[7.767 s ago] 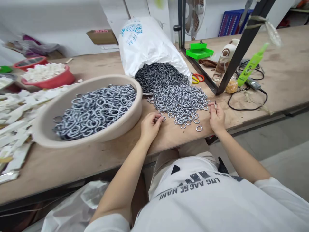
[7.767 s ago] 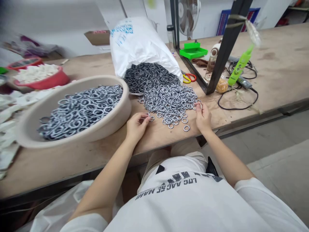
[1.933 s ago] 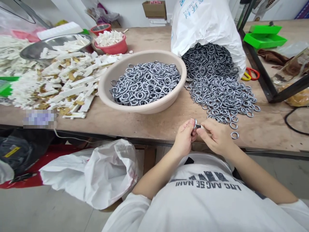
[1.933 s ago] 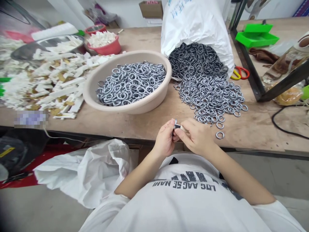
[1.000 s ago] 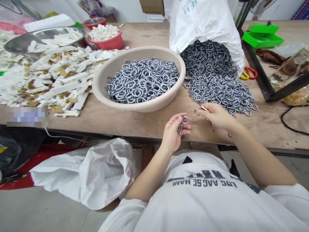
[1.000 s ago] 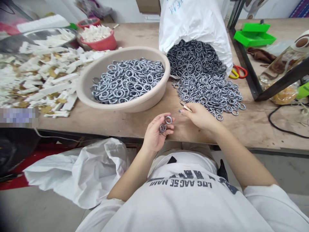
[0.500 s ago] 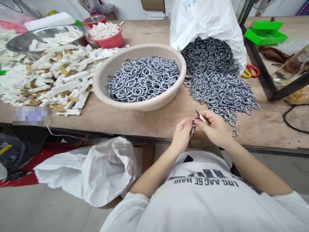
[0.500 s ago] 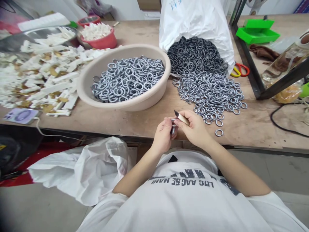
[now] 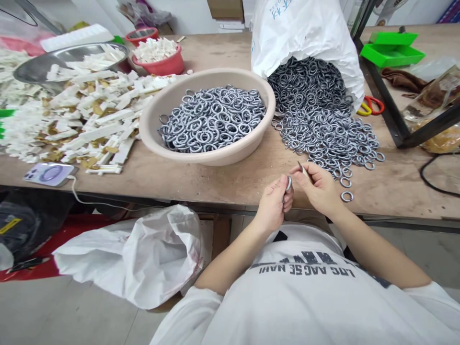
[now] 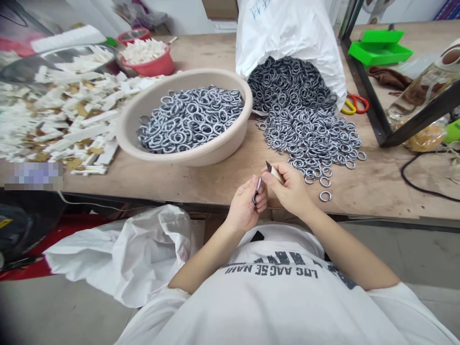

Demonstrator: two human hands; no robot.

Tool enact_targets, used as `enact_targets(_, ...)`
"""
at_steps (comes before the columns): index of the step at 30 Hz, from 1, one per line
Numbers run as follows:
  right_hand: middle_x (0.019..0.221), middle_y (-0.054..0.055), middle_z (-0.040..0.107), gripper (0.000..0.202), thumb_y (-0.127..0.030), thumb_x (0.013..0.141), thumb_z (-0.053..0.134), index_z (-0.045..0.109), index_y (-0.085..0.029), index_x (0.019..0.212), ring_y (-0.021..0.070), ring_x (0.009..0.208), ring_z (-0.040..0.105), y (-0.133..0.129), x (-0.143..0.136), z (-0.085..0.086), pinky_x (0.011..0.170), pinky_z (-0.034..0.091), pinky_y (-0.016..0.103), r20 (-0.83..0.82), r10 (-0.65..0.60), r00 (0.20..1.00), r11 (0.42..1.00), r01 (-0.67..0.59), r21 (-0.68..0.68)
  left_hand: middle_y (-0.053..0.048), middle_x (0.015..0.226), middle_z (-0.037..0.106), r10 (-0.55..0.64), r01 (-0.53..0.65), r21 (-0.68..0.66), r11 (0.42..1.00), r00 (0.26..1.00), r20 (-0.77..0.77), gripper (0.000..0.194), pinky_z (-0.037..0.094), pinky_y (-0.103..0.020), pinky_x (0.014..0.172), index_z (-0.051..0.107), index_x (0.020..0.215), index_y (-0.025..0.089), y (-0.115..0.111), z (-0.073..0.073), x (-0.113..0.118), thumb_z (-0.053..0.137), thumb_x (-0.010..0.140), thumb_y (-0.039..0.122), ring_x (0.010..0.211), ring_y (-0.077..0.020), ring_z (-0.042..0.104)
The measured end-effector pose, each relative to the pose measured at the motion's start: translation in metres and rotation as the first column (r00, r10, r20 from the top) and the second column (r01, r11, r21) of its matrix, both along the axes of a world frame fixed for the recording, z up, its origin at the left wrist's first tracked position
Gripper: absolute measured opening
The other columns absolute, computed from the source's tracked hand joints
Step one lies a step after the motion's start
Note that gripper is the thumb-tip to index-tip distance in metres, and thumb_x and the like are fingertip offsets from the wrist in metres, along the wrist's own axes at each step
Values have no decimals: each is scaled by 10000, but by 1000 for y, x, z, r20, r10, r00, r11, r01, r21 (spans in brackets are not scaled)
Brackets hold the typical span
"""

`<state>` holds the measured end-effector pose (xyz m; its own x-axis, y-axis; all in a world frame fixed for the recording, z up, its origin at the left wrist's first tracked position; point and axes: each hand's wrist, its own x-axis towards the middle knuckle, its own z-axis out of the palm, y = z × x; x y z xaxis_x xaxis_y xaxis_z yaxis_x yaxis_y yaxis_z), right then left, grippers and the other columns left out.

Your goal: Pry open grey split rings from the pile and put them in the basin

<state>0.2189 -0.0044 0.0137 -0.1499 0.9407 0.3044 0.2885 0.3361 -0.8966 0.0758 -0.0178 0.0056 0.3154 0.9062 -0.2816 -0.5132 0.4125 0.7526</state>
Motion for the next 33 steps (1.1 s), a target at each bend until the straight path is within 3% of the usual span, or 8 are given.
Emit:
enact_targets(6, 778, 39, 504, 350, -409, 1010, 489, 484, -162, 763, 142, 712, 453, -17, 2, 8, 647, 291, 330, 494, -20, 869, 977, -89, 195, 53, 561, 280, 109, -107, -65, 992, 994, 28, 543, 218, -133, 373, 365, 749, 166, 0, 2, 4, 707, 806, 584, 430, -30, 238)
enact_targets(14, 762, 22, 527, 364, -407, 1020, 481, 462, -161, 752, 132, 694, 444, -18, -1, 3, 638, 264, 318, 519, 9, 854, 969, -135, 206, 63, 549, 262, 86, -85, -56, 995, 996, 14, 544, 219, -135, 376, 362, 768, 173, 1, 3, 5, 721, 795, 580, 422, -32, 226)
enact_targets(17, 700, 12, 512, 443, -485, 1034, 422, 463, -163, 733, 132, 655, 444, -1, 11, -3, 616, 252, 309, 475, -25, 880, 997, -12, 73, 56, 549, 271, 18, -18, -22, 1000, 1000, 10, 508, 210, -140, 379, 373, 752, 166, -4, 3, 3, 689, 824, 557, 422, -37, 238)
enact_targets(19, 668, 11, 511, 491, -545, 1039, 361, 492, -169, 751, 139, 629, 445, 16, 27, -6, 599, 238, 307, 463, -196, 864, 976, 218, 8, 48, 548, 280, -52, 52, 0, 999, 999, 15, 494, 218, -143, 385, 379, 732, 158, -9, 2, 1, 665, 845, 544, 427, -38, 248)
enact_targets(21, 735, 28, 572, 499, -574, 1026, 369, 536, -173, 782, 159, 683, 493, 32, 43, -6, 605, 228, 306, 598, -300, 743, 938, 343, 43, 45, 550, 275, -77, 78, -8, 997, 996, 34, 474, 227, -146, 392, 375, 722, 155, -9, 1, -4, 654, 859, 513, 433, -40, 252)
enact_targets(26, 1037, 61, 632, 421, -612, 904, 585, 649, -219, 1039, 231, 818, 598, 51, 50, -1, 597, 176, 303, 904, -254, 343, 939, 313, 145, 12, 640, 410, 46, -43, -44, 998, 997, 55, 352, 299, -157, 422, 458, 789, 144, 6, -4, -18, 659, 847, 427, 479, -54, 355)
enact_targets(29, 1073, 60, 633, 382, -562, 922, 579, 657, -219, 1071, 251, 819, 626, 56, 37, -2, 585, 175, 303, 939, -229, 256, 952, 262, 161, -7, 704, 473, 75, -70, -89, 994, 996, 51, 279, 307, -152, 422, 557, 931, 152, 16, -5, -26, 661, 803, 377, 507, -67, 409)
enact_targets(33, 1026, 79, 640, 299, -416, 961, 514, 661, -158, 994, 263, 836, 643, 65, 28, -2, 568, 143, 325, 943, -241, 230, 962, 184, 201, -18, 774, 509, 97, -74, -181, 981, 988, 121, 291, 346, -147, 407, 576, 993, 176, 22, -3, -32, 616, 779, 368, 570, -92, 499)
